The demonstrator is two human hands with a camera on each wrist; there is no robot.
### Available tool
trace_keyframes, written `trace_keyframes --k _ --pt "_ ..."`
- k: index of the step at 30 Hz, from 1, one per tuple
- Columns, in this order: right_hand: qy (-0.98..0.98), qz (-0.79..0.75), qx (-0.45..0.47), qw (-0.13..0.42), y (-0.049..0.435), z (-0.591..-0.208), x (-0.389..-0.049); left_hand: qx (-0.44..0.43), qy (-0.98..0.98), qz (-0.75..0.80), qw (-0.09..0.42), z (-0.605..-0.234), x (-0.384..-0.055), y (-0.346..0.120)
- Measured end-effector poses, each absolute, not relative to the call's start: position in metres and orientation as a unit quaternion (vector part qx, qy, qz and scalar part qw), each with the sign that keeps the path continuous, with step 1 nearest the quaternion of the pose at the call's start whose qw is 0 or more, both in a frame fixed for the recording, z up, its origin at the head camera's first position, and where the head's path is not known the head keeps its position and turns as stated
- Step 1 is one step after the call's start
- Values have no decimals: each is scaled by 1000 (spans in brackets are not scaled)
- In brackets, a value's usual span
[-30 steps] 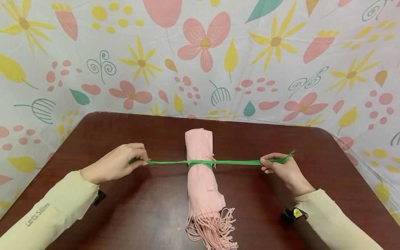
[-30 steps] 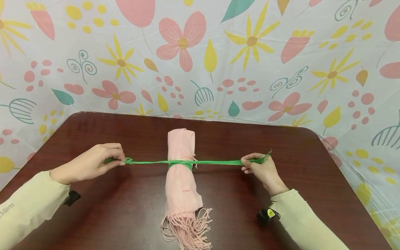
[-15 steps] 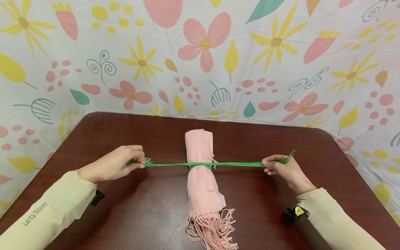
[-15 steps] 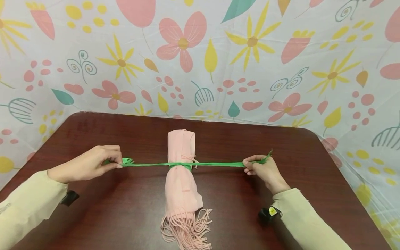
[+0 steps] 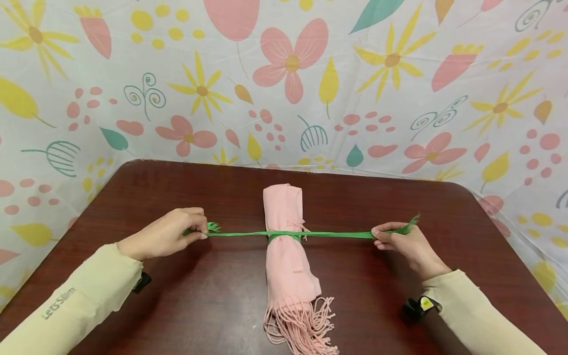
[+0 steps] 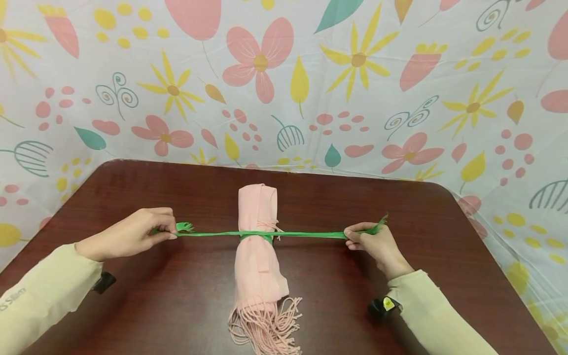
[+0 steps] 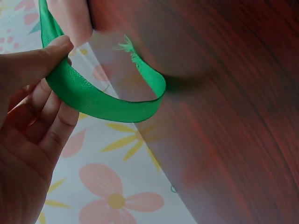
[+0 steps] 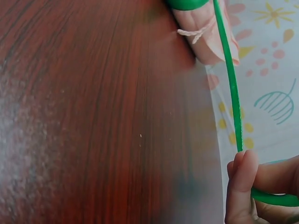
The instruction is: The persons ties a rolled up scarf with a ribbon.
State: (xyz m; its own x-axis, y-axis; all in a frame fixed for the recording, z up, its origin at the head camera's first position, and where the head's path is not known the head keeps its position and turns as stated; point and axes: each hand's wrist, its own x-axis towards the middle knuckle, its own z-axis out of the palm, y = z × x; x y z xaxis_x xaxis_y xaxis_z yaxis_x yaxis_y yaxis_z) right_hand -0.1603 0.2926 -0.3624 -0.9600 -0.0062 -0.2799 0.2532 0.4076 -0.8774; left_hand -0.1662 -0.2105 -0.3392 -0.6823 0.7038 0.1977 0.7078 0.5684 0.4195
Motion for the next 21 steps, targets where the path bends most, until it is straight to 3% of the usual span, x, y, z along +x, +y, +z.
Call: trace_keyframes --k 21 --pt "807 -572 35 143 274 -376 -167 -388 -908 -155 6 -363 -173 -185"
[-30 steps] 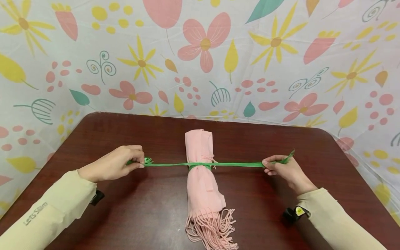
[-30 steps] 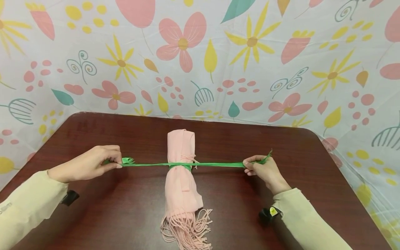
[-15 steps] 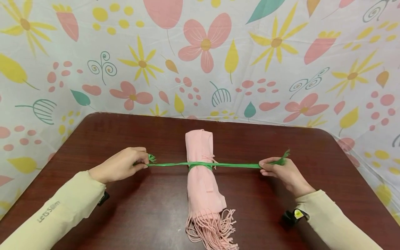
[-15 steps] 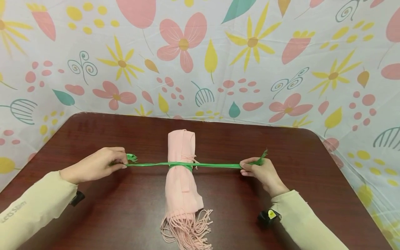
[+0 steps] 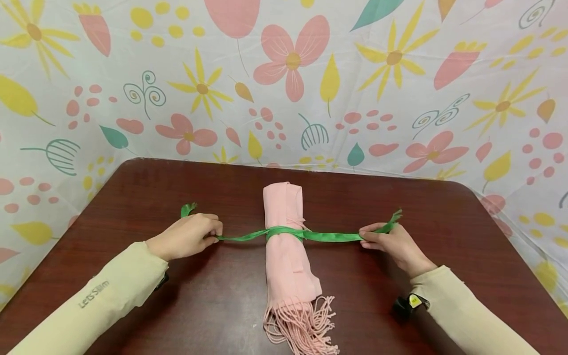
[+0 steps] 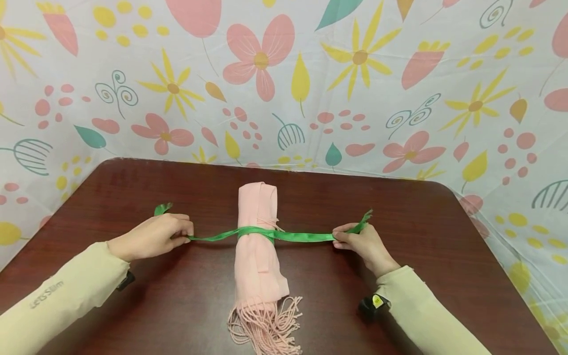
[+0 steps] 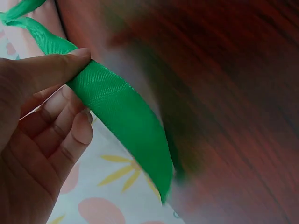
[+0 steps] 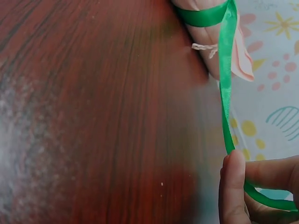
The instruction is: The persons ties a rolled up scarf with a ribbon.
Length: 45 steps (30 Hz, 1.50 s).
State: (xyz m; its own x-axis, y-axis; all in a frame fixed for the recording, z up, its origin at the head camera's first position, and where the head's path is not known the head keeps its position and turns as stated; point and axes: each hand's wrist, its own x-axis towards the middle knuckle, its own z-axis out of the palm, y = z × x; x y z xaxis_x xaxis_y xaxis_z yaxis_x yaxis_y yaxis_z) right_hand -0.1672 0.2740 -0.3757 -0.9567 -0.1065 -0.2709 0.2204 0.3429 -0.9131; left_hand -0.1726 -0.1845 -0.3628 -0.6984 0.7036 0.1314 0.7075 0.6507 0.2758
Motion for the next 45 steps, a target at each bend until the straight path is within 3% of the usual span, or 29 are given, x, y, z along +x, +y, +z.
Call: trace_keyframes --k 19,27,36,40,45 --pt "834 -534 44 133 285 -375 -161 -359 -921 -151 -17 -362 -167 -172" --pt "844 -518 41 130 303 -370 -158 -345 -925 -161 -8 -361 -163 -175" --pt "866 -476 59 139 315 -362 -155 -297 -930 -212 54 -358 -154 -167" --pt "876 -454 63 148 316 -360 -154 -279 -934 -216 53 -355 -152 -164" --pt "893 -431 59 113 317 -355 -155 -269 -932 -238 41 -353 -150 -161"
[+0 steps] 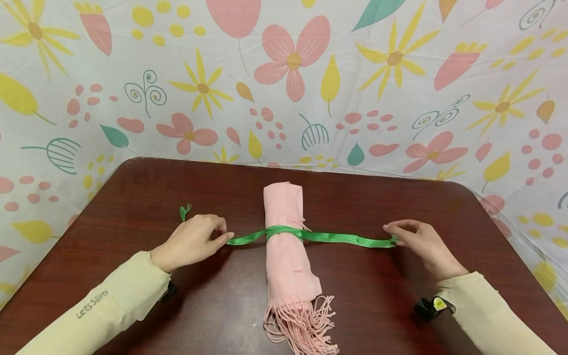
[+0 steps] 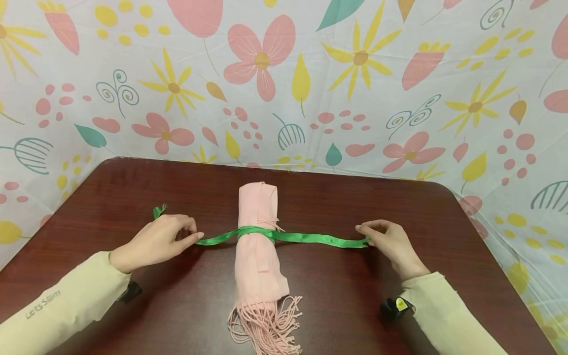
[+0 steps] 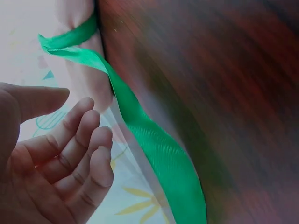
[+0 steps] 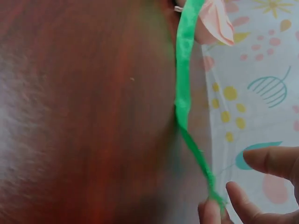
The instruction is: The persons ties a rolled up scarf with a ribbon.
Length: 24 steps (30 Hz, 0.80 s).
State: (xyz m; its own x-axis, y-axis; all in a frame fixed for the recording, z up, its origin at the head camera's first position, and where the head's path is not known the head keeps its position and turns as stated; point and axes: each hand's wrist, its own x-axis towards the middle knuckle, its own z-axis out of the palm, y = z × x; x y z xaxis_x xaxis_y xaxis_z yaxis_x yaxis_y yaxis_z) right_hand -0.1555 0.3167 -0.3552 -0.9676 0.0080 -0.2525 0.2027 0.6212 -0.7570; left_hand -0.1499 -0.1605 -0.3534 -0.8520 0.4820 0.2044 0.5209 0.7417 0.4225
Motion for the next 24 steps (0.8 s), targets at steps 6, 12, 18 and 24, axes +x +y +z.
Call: trace_keyframes --k 6,12,18,24 --pt "917 -390 50 67 309 -347 -157 -238 -923 -303 -13 -351 -145 -156" --pt "915 -399 47 43 292 -348 -152 -197 -900 -377 -98 -353 -143 -152" --pt "901 -428 47 55 276 -352 -150 -134 -882 -416 -175 -356 -144 -148" --pt "881 -465 15 87 264 -358 -151 -77 -871 -427 -229 -356 -144 -143"
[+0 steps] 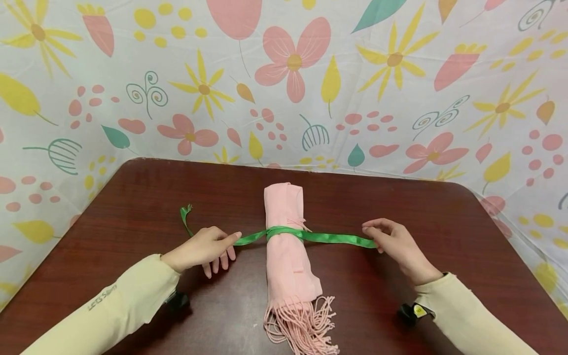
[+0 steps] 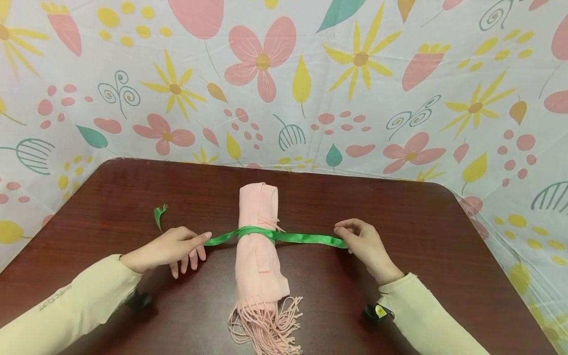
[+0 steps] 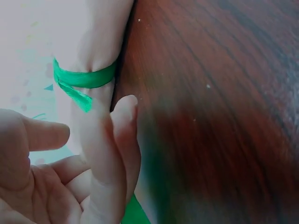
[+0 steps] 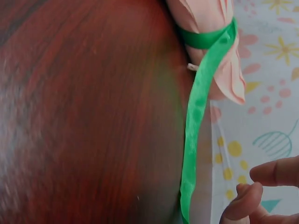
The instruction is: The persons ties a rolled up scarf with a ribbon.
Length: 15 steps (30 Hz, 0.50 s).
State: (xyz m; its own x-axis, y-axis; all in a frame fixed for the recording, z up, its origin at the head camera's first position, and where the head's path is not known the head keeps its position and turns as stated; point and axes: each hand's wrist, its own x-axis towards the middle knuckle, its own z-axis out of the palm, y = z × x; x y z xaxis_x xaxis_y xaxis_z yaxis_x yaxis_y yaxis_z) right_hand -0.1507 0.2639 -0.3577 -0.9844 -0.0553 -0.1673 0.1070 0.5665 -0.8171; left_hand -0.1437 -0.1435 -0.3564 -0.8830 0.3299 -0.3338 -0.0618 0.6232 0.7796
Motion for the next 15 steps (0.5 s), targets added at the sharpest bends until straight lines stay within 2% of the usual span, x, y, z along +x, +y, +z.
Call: trace_keyframes --k 11,15 --pt "861 -489 -23 137 248 -364 -149 32 875 408 259 -356 -149 -142" --pt "852 -501 -49 143 245 -369 -150 18 893 374 251 -357 -152 -143"
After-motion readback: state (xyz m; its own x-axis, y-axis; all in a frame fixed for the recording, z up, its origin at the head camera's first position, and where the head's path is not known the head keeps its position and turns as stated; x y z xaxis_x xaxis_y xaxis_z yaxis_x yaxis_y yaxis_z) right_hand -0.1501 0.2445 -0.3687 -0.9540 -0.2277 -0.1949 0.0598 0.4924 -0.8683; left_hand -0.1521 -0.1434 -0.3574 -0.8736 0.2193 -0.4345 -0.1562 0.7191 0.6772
